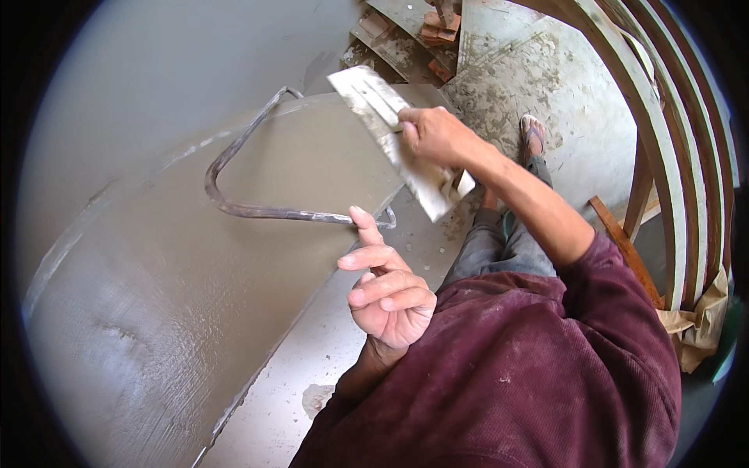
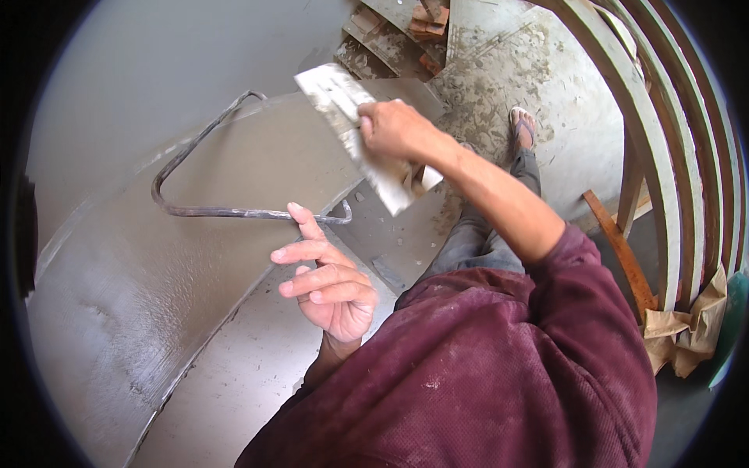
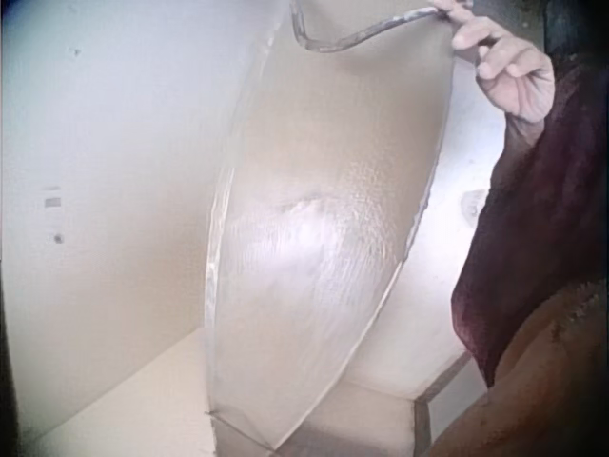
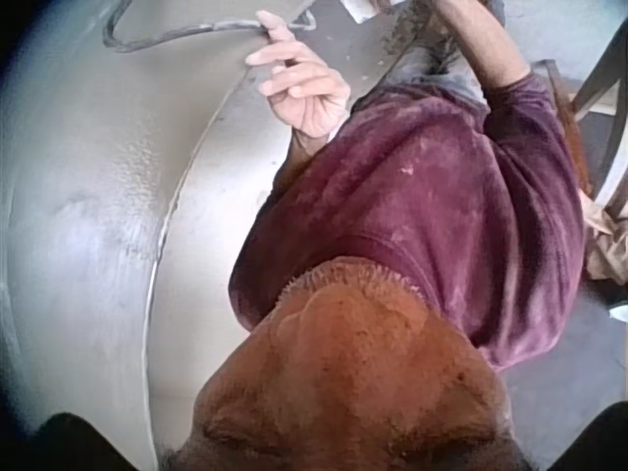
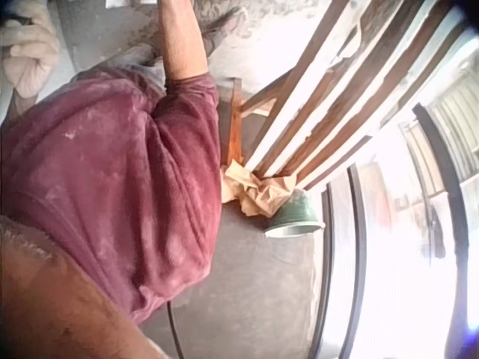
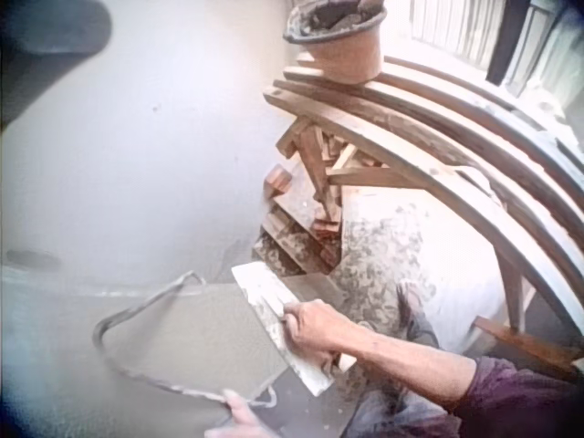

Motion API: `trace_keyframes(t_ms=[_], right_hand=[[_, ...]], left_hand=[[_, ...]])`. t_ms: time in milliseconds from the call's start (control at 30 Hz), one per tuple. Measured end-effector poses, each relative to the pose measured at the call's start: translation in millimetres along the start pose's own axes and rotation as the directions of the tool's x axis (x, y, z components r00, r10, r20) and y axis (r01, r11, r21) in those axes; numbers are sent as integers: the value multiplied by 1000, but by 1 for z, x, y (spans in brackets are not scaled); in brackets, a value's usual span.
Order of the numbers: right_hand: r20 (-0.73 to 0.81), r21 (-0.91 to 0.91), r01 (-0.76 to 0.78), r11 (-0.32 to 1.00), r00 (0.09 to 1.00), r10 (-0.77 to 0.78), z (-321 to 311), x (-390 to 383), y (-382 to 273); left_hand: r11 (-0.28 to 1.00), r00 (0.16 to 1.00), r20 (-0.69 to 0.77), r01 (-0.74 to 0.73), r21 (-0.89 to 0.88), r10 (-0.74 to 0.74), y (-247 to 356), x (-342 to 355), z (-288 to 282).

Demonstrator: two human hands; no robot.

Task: The person applies mortar to a curved architectural surface using a pointed trowel and smooths the material with a rectangular float.

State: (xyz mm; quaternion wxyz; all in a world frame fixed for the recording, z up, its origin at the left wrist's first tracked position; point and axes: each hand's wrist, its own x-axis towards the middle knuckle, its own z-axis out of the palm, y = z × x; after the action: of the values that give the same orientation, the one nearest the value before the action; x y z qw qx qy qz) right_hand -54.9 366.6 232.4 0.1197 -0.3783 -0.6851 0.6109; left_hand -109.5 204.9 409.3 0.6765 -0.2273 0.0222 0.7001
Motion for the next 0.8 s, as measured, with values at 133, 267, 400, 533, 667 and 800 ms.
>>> trace_keyframes(t_ms=[133, 267, 400, 533, 667, 800], right_hand=[[-100, -31, -19, 999, 995, 16, 8, 10, 55], [-49, 193, 41, 980, 998, -32, -24, -39, -21], [-4, 237, 58, 970, 998, -58, -31, -51, -53], [-4, 231, 117, 966, 993, -119, -16, -49, -53], [-61, 99, 193, 976, 980, -187, -4, -28, -25], [-48, 76, 181, 981, 983, -177, 18, 7, 37]], left_hand=[[996, 998, -48, -26, 80, 30, -1, 7, 3], [997, 999, -36, -36, 73, 38, 0, 0, 0], [998, 999, -36, -24, 64, 27, 2, 5, -1], [998, 1000, -13, -7, 60, 8, 1, 1, -3], [997, 993, 111, 36, 66, -43, 6, 4, -14], [995, 952, 302, 22, 98, -51, 9, 9, -37]])
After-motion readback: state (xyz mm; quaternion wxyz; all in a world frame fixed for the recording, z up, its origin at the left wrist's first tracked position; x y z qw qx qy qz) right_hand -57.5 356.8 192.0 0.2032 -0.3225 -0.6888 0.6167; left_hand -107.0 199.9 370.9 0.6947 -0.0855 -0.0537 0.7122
